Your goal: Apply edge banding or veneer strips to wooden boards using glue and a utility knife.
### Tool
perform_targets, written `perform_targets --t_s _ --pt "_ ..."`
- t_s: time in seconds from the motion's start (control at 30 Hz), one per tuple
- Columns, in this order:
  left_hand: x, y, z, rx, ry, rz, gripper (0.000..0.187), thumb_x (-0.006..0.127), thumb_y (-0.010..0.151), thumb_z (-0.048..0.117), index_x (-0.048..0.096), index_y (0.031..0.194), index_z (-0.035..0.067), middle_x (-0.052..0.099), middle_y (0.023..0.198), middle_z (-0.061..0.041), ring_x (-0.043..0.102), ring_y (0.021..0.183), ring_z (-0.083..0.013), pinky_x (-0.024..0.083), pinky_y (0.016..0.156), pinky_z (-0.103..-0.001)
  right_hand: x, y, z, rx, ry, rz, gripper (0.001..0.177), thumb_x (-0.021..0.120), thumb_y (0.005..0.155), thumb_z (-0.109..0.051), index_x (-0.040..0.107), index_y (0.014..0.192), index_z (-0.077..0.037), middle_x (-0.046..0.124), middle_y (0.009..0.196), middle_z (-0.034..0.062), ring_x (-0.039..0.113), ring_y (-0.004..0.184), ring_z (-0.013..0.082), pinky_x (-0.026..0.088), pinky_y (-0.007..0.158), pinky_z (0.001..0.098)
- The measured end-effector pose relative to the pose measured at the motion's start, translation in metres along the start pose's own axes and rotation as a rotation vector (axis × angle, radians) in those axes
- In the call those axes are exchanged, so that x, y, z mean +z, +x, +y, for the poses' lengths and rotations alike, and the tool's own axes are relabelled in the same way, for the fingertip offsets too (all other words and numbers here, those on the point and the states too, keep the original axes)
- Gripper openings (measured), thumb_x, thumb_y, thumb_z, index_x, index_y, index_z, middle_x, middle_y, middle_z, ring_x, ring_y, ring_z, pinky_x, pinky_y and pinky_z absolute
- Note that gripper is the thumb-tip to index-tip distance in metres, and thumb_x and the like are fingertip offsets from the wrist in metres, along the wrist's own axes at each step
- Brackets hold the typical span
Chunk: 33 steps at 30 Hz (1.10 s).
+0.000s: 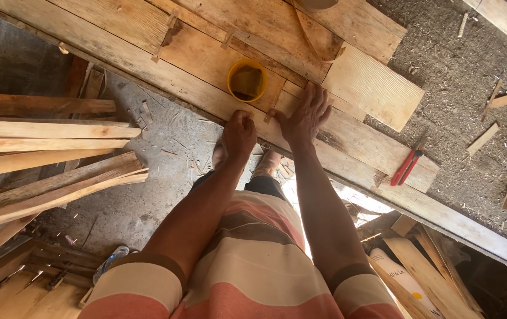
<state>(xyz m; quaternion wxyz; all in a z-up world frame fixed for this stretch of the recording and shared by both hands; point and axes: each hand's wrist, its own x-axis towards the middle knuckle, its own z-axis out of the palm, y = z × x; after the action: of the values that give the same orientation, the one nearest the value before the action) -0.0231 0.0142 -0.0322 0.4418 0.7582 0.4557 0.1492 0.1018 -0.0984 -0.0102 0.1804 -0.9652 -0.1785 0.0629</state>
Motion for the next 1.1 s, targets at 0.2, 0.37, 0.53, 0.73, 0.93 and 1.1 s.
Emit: perform_targets --t_s 0.2,0.37,0.53,0.73,0.93,1.1 --pt "0.006 0.001 -0.015 0.076 -0.038 -0.068 0.018 0.066 0.088 0.02 0.072 0.102 0.01 0.077 0.085 -0.014 0.073 0.084 -0.0369 0.056 0.073 -0.049 -0.028 -0.002 -0.006 -0.014 0.059 0.003 0.092 0.088 0.077 -0.049 0.045 0.15 -0.014 0.036 0.158 0.0144 0.03 0.148 0.0345 0.023 0.12 0.0578" --pt "0.007 -0.007 0.002 0.104 -0.192 -0.225 0.017 0.069 0.088 0.017 0.071 0.1 0.005 0.075 0.081 -0.012 0.073 0.073 -0.0251 0.057 0.068 -0.039 -0.051 -0.011 -0.001 -0.19 0.33 -0.253 0.037 0.077 0.096 -0.03 0.071 0.128 -0.015 0.064 0.138 0.0105 0.059 0.13 0.0274 0.047 0.111 0.0455" --pt "0.018 -0.008 0.019 0.074 -0.393 -0.399 0.012 0.069 0.094 0.015 0.068 0.098 0.004 0.074 0.079 -0.007 0.068 0.069 -0.0143 0.054 0.063 -0.031 -0.056 -0.003 0.008 -0.205 0.477 -0.44 0.024 0.074 0.093 -0.02 0.076 0.113 -0.008 0.072 0.118 0.0127 0.071 0.105 0.0245 0.058 0.09 0.0382" --pt "0.021 -0.005 0.046 0.15 -0.341 -0.423 0.01 0.067 0.091 0.011 0.07 0.098 0.004 0.074 0.081 -0.006 0.067 0.07 -0.0123 0.052 0.064 -0.028 -0.072 0.012 0.01 -0.148 0.45 -0.417 0.015 0.074 0.093 -0.019 0.079 0.098 -0.006 0.079 0.092 0.0106 0.076 0.084 0.0238 0.06 0.074 0.0378" --pt "0.041 0.008 0.057 0.03 -0.234 -0.256 0.033 0.081 0.085 0.024 0.064 0.104 0.004 0.074 0.075 -0.007 0.07 0.067 -0.0174 0.052 0.064 -0.033 -0.078 0.039 0.011 -0.306 0.387 -0.317 0.015 0.073 0.093 -0.017 0.077 0.096 -0.004 0.076 0.09 0.0147 0.074 0.078 0.0268 0.057 0.067 0.039" --pt "0.066 0.021 0.062 -0.155 -0.224 -0.175 0.022 0.081 0.083 0.028 0.078 0.084 0.007 0.077 0.078 -0.009 0.074 0.072 -0.0226 0.057 0.07 -0.037 -0.073 0.065 0.002 -0.252 0.267 -0.343 0.012 0.07 0.095 -0.017 0.077 0.096 -0.007 0.075 0.096 0.0116 0.072 0.082 0.0294 0.056 0.072 0.0428"
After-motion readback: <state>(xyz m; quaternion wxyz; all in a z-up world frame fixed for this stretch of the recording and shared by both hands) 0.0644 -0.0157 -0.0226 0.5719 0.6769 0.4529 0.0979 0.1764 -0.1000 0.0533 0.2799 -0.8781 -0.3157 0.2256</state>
